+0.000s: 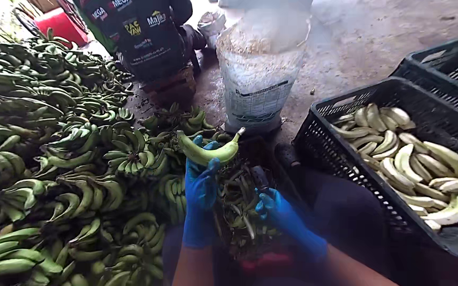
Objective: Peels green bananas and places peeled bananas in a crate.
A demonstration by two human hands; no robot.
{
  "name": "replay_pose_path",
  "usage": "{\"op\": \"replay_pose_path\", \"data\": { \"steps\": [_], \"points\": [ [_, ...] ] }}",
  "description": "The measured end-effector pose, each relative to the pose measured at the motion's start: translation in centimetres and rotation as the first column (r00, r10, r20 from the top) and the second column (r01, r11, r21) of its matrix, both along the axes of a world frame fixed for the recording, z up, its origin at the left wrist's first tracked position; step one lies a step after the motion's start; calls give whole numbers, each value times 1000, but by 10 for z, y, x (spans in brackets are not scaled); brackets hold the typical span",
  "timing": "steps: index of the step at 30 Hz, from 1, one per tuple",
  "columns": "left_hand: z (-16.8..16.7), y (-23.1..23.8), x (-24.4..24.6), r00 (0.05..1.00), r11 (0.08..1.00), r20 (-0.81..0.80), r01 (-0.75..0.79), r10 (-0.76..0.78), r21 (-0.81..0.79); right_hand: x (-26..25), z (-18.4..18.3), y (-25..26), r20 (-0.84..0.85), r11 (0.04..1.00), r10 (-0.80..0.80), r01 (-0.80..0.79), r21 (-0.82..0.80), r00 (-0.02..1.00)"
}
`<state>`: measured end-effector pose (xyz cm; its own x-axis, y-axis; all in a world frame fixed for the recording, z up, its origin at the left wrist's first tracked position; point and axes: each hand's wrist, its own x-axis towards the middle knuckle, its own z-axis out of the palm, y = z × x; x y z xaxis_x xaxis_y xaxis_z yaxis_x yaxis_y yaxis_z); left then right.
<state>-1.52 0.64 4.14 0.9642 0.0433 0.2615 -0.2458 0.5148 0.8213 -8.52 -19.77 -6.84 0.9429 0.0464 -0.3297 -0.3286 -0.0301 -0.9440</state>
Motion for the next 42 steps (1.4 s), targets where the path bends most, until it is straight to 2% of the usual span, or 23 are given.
{"op": "replay_pose_path", "data": {
  "steps": [1, 3, 5, 7, 8, 9, 10, 11, 12, 13, 14, 16, 18, 20, 22, 24, 26, 28, 30, 35, 37, 40, 42],
  "points": [
    [-2, 1, -1, 999, 998, 16, 30, -31, 63, -3, 8, 0, 46, 1000, 14, -13, -13, 999],
    [-3, 3, -5, 997, 981, 30, 69, -75, 179, -5, 36, 4, 390, 998, -26, 1, 65, 921],
    [-3, 2, -10, 995, 961, 11, 91, -97, 262, -1, 75, 5, 731, 983, -108, -37, 179, 673],
    [-2, 1, -12, 991, 938, 13, 122, -134, 326, 9, 101, -1, 851, 990, -101, -32, 137, 515],
    [-2, 1, -12, 987, 931, 25, 139, -157, 336, 13, 97, -5, 841, 999, -40, 11, 40, 539],
    [-2, 3, -13, 983, 933, 33, 161, -181, 320, 14, 82, -8, 743, 995, 46, 32, -91, 668],
    [-3, 5, -14, 977, 942, 37, 191, -209, 276, 14, 63, -11, 510, 977, 156, -56, -206, 846],
    [-5, 9, -14, 971, 952, 39, 221, -234, 212, 12, 44, -14, 229, 955, 255, -207, -215, 939],
    [-6, 13, -11, 967, 962, 40, 247, -253, 120, 12, 34, -14, -1, 937, 321, -318, -147, 947],
    [-7, 17, -4, 962, 963, 43, 269, -269, 4, 15, 33, -16, -130, 927, 361, -371, -58, 923],
    [-8, 19, 3, 955, 948, 36, 295, -293, -122, 19, 40, -20, -168, 922, 385, -387, 17, 908],
    [-2, 15, 13, 939, 898, -60, 304, -339, -318, 32, 67, -32, 2, 917, 376, -372, 145, 927],
    [18, 0, 30, 950, 916, -149, 213, -276, -339, 67, 98, -42, 335, 925, 282, -347, 153, 899],
    [33, -11, 44, 964, 950, -135, 190, -228, -249, 110, 118, -55, 655, 956, 229, -292, -14, 720],
    [36, -13, 55, 975, 963, -66, 199, -214, -180, 147, 127, -66, 815, 956, 282, -75, -285, 507],
    [31, -14, 59, 982, 980, -76, 165, -174, -112, 175, 108, -68, 837, 941, 246, 88, -328, 489],
    [20, -17, 61, 980, 990, -166, 98, -114, -103, 187, 78, -62, 780, 944, 135, 159, -288, 612],
    [14, -20, 62, 954, 996, -292, 48, -68, -76, 177, 69, -52, 720, 912, 159, 178, -369, 675],
    [16, -25, 63, 944, 999, -328, 14, -27, -41, 161, 73, -44, 754, 859, 273, 201, -471, 598],
    [8, -16, 74, 979, 992, -201, -14, 39, 123, 122, 77, -21, 778, 735, 437, 319, -598, 451],
    [6, -9, 73, 987, 986, -154, 59, -35, 154, 114, 77, -19, 780, 705, 477, 353, -614, 405],
    [6, -7, 70, 988, 977, -24, 155, -153, 147, 121, 78, -19, 786, 724, 476, 331, -604, 394],
    [6, -17, 57, 965, 966, -105, 248, -240, 72, 135, 78, -19, 845, 719, 372, 456, -524, 384]
  ]
}}
